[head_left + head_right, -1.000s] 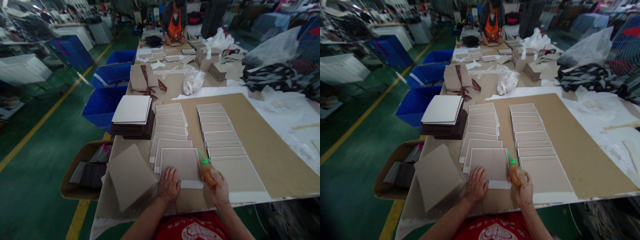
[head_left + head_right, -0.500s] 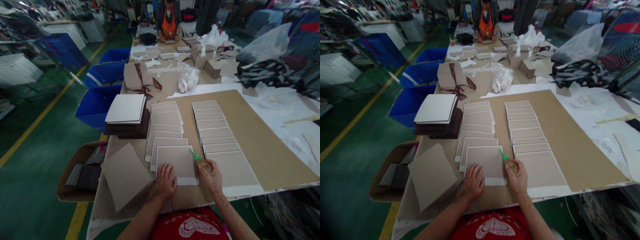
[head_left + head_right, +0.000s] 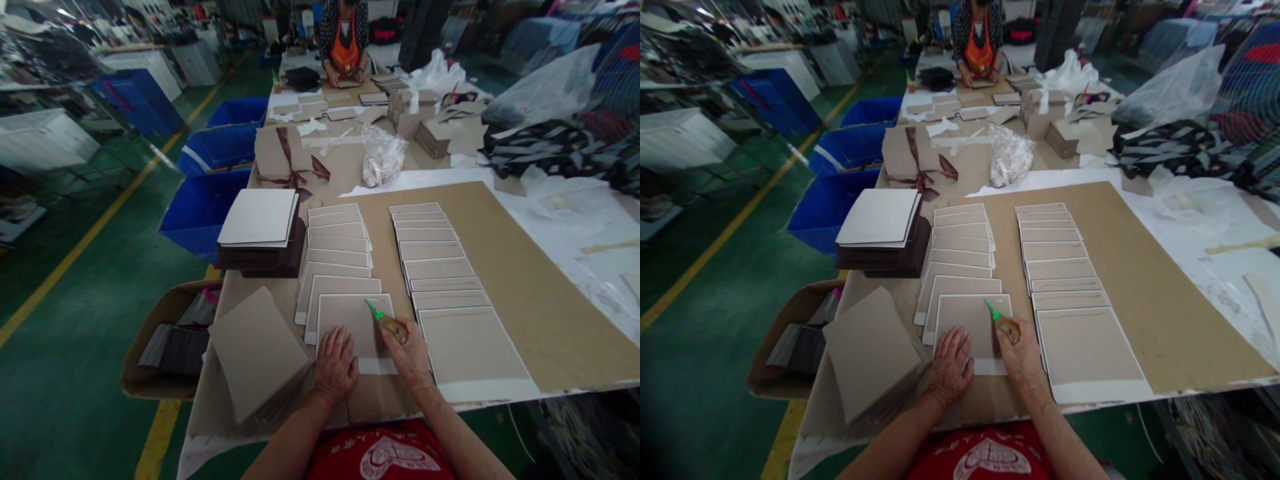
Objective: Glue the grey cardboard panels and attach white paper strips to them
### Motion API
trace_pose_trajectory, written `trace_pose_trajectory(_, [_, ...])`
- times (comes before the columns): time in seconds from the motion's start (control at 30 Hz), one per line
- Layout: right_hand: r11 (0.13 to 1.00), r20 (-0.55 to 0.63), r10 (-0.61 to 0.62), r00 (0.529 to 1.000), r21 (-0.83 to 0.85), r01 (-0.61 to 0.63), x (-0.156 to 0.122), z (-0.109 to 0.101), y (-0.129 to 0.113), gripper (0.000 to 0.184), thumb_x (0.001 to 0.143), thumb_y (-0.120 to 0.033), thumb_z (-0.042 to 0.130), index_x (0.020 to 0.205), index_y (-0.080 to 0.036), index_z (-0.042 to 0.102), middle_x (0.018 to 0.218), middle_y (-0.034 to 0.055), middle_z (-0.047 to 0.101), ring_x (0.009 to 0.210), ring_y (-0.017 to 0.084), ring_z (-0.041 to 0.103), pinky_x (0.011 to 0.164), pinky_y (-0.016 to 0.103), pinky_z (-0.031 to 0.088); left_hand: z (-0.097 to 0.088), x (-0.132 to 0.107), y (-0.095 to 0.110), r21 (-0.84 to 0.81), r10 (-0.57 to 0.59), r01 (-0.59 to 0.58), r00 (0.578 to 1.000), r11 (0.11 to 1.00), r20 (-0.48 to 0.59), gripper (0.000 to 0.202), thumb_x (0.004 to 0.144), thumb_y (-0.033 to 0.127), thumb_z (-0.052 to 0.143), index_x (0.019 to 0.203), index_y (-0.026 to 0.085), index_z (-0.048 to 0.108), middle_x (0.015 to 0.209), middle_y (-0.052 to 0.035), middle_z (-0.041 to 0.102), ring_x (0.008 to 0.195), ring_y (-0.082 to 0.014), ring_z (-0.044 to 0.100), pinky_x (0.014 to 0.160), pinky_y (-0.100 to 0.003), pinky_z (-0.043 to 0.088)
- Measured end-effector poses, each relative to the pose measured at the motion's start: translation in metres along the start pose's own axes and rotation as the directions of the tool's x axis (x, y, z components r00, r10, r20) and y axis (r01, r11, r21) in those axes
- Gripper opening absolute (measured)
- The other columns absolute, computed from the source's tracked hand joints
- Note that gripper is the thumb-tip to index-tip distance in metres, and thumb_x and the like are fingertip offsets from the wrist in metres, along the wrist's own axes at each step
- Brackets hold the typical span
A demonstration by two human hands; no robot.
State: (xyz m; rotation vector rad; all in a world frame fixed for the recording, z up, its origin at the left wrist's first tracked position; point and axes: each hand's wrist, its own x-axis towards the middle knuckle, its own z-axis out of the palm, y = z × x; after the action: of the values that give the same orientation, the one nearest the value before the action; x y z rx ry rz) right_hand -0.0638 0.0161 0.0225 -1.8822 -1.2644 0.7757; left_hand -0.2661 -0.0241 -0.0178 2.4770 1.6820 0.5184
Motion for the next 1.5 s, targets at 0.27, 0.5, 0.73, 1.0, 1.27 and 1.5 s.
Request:
trace_pose_trajectory(0.27, [0.992, 0.079, -0.11, 0.991, 0.067, 0.105, -0.004, 0.048, -0.026, 0.036, 0.079, -0.042, 0.063, 0.107, -0.019, 0.061, 0.102, 0.009, 0.066, 0.096, 0.026, 0.063, 0.088, 0.041, 0.05, 0.005, -0.004, -0.003, -0.001, 0.012, -0.012, 1.0, 1.0, 0.0, 0.059, 0.08, 0.024, 0.059, 0.139, 0.017, 0.05, 0.146, -0.0155, 0.048, 0.14, -0.0327, 0.038, 0.114, -0.056, 0.037])
trace_pose_trajectory(0.5, [0.989, 0.145, -0.088, 0.986, 0.134, 0.068, -0.008, 0.06, -0.032, 0.04, 0.078, -0.042, 0.065, 0.11, -0.019, 0.06, 0.1, 0.0076, 0.068, 0.091, 0.024, 0.064, 0.084, 0.039, 0.053, 0.004, -0.001, -0.002, -0.023, -0.003, 0.003, 1.0, 1.0, 0.011, 0.063, 0.082, 0.026, 0.06, 0.143, 0.02, 0.046, 0.146, -0.0123, 0.05, 0.139, -0.0307, 0.04, 0.115, -0.054, 0.036])
trace_pose_trajectory(0.73, [0.982, 0.105, 0.011, 0.994, 0.187, -0.03, -0.011, 0.033, -0.013, 0.049, 0.076, -0.051, 0.069, 0.111, -0.017, 0.06, 0.102, 0.0111, 0.068, 0.094, 0.027, 0.063, 0.087, 0.043, 0.052, 0.003, -0.003, 0.0, -0.004, -0.001, 0.001, 1.0, 1.0, -0.003, 0.056, 0.081, 0.025, 0.059, 0.136, 0.017, 0.053, 0.145, -0.0153, 0.05, 0.138, -0.033, 0.04, 0.114, -0.057, 0.037])
trace_pose_trajectory(1.0, [0.991, 0.122, -0.109, 0.987, 0.093, 0.098, -0.01, 0.047, -0.021, 0.04, 0.079, -0.044, 0.065, 0.109, -0.019, 0.06, 0.103, 0.0092, 0.065, 0.095, 0.025, 0.063, 0.087, 0.04, 0.052, 0.003, -0.003, -0.001, -0.024, 0.009, -0.01, 1.0, 1.0, -0.004, 0.058, 0.083, 0.029, 0.058, 0.139, 0.018, 0.05, 0.146, -0.0147, 0.049, 0.139, -0.0324, 0.039, 0.115, -0.056, 0.037])
trace_pose_trajectory(1.27, [0.978, 0.195, -0.081, 0.977, 0.203, 0.04, -0.016, 0.071, -0.046, 0.039, 0.076, -0.041, 0.068, 0.108, -0.019, 0.061, 0.102, 0.0083, 0.068, 0.095, 0.026, 0.064, 0.089, 0.042, 0.052, 0.0, -0.002, -0.002, -0.029, 0.026, -0.027, 0.999, 0.999, -0.021, 0.062, 0.082, 0.034, 0.061, 0.14, 0.014, 0.049, 0.138, -0.0175, 0.054, 0.135, -0.035, 0.043, 0.112, -0.057, 0.04])
trace_pose_trajectory(1.5, [0.866, 0.09, 0.213, 0.973, 0.444, -0.231, 0.009, 0.027, -0.02, 0.064, 0.067, -0.055, 0.078, 0.114, -0.017, 0.058, 0.095, 0.0095, 0.07, 0.08, 0.025, 0.065, 0.071, 0.037, 0.055, 0.001, -0.003, 0.0, -0.012, -0.012, 0.012, 1.0, 1.0, 0.004, 0.054, 0.082, 0.027, 0.058, 0.134, 0.018, 0.054, 0.144, -0.0133, 0.051, 0.137, -0.0312, 0.041, 0.114, -0.055, 0.038])
